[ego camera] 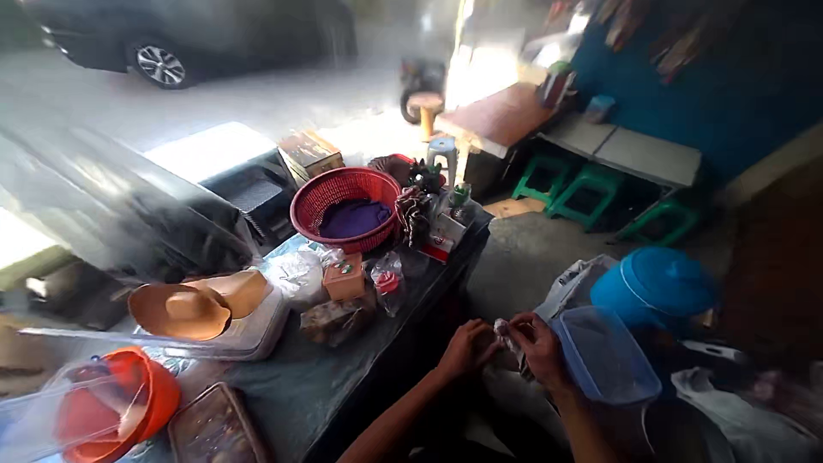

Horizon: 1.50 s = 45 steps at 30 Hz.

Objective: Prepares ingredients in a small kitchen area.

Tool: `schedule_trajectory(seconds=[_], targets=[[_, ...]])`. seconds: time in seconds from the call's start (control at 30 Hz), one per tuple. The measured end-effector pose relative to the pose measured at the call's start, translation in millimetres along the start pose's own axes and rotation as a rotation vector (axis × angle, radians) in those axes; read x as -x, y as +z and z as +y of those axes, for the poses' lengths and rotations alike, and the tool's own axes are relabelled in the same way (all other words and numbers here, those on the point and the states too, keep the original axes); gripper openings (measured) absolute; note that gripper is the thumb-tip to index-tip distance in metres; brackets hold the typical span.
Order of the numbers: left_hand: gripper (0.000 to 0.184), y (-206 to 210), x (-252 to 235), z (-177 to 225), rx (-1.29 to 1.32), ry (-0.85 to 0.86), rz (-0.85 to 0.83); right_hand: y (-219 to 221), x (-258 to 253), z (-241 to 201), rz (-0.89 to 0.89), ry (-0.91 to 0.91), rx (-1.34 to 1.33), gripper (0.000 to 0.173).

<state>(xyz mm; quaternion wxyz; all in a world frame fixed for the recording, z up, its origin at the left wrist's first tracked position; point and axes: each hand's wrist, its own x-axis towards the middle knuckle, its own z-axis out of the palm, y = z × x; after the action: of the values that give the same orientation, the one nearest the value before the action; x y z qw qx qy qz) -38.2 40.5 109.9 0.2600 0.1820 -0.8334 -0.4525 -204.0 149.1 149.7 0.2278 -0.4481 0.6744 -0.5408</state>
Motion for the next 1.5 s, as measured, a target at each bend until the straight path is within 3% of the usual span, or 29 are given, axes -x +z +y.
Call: schedule_trajectory(seconds=[0.13, 0.23, 0.4, 0.6, 0.77, 0.93, 1.17, 1.3, 1.5], targets=[[0.032, -5.4, -14.1, 58.5, 0.107, 0.054, -0.035, -30.5, 36.9, -45.7, 0.225, -0.09, 0.185, 0.013], [0.026, 10.2, -14.2, 88.5, 0.096, 0.153, -0.068, -55.8, 72.2, -64.7, 0.279, -0.219, 0.312, 0.011], [0.026, 45.3, -4.9, 129.4, 0.108, 0.266, -0.179, -96.5, 128.5, -88.6, 0.346, -0.282, 0.57, 0.013], [0.027, 93.7, 4.5, 172.7, 0.108, 0.478, -0.307, -139.5, 194.6, -117.1, 0.322, -0.147, 0.792, 0.016], [0.028, 158.5, 22.4, 212.7, 0.105, 0.597, -0.43, -188.8, 260.1, -114.1, 0.327, -0.116, 0.909, 0.015], [0.028, 229.0, 49.5, 266.1, 0.177, 0.674, -0.541, -245.4, 349.1, -103.0, 0.469, -0.136, 0.702, 0.01], [0.03, 331.5, 78.3, 333.3, 0.207, 0.717, -0.708, -289.4, 456.4, -86.2, 0.798, 0.012, 0.589, 0.013], [0.029, 371.4, 86.7, 358.5, 0.147, 0.764, -0.781, -309.5, 497.8, -86.6, 0.727, 0.158, 0.332, 0.02], [0.027, 411.0, 105.0, 368.5, 0.06, 0.875, -0.889, -313.4, 534.9, -70.3, 0.744, 0.332, 0.518, 0.036]])
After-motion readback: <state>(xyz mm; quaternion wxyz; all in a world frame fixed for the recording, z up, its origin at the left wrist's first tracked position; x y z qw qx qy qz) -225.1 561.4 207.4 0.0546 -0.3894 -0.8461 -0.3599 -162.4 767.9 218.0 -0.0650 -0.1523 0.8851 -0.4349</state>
